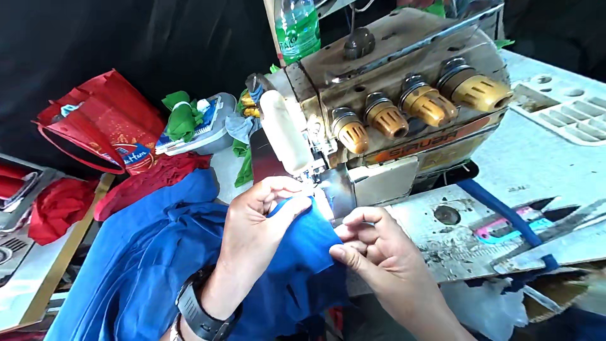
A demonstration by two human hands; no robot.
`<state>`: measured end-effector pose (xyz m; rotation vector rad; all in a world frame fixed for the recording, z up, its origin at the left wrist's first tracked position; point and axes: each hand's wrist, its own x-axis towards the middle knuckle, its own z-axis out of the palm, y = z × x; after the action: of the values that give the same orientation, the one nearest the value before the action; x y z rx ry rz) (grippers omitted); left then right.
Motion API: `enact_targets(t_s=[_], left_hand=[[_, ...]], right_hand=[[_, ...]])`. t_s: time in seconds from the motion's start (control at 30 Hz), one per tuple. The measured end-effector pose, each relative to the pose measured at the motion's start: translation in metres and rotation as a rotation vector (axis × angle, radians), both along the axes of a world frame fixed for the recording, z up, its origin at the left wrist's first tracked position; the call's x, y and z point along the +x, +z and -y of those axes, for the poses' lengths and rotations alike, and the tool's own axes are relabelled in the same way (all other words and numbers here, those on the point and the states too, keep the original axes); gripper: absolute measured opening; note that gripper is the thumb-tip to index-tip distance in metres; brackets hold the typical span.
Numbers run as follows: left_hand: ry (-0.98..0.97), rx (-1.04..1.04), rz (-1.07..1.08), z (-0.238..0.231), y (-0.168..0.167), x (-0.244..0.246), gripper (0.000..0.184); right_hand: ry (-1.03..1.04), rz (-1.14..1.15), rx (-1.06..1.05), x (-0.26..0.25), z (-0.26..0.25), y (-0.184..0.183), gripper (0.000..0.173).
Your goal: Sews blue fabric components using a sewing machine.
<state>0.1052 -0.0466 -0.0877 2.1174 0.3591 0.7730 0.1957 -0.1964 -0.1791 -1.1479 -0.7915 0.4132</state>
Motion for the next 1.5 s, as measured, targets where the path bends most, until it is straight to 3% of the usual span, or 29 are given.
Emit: enact_targets(t_s=[0.13, 0.33, 0.4, 0.57, 0.7, 0.83, 0.97, 1.27, 1.5], left_hand=[[0.093, 0.04, -0.069, 0.008, 0.005, 0.003, 0.016], [0.026, 0.509, 0.084, -0.004, -0.022, 0.007, 0.013], [0.089, 0.553, 0.107, -0.008, -0.029, 0.008, 0.012], [0.265, 0.617, 0.074, -0.009, -0.035, 0.006, 0.013], [0.343, 0.794, 0.119, 0.006, -0.04, -0.008, 0.013], [0.226, 0.682, -0.002, 0.04, -0.055, -0.019, 0.019], [0.218, 0.668, -0.029, 0.036, -0.062, -0.014, 0.029], [0.199, 0.63, -0.05, 0.019, -0.047, -0.007, 0.029], [0.24, 0.654, 0.019, 0.02, -0.042, 0.0, 0.026]], right_hand=[[0.021, 0.151, -0.037, 0.0, 0.007, 0.009, 0.015], [0.054, 0.385, -0.273, 0.004, 0.011, 0.011, 0.034], [0.012, 0.51, -0.346, 0.003, 0.01, 0.019, 0.034], [0.031, 0.544, -0.521, 0.002, 0.008, 0.04, 0.051], [0.079, 0.464, -0.548, 0.004, 0.008, 0.046, 0.048], [0.124, 0.397, -0.5, 0.004, 0.008, 0.046, 0.049], [0.234, 0.308, -0.517, 0.013, 0.01, 0.054, 0.055], [0.18, 0.049, -0.308, 0.015, 0.001, 0.045, 0.052], [0.12, 0.075, -0.221, 0.015, 0.0, 0.028, 0.052]])
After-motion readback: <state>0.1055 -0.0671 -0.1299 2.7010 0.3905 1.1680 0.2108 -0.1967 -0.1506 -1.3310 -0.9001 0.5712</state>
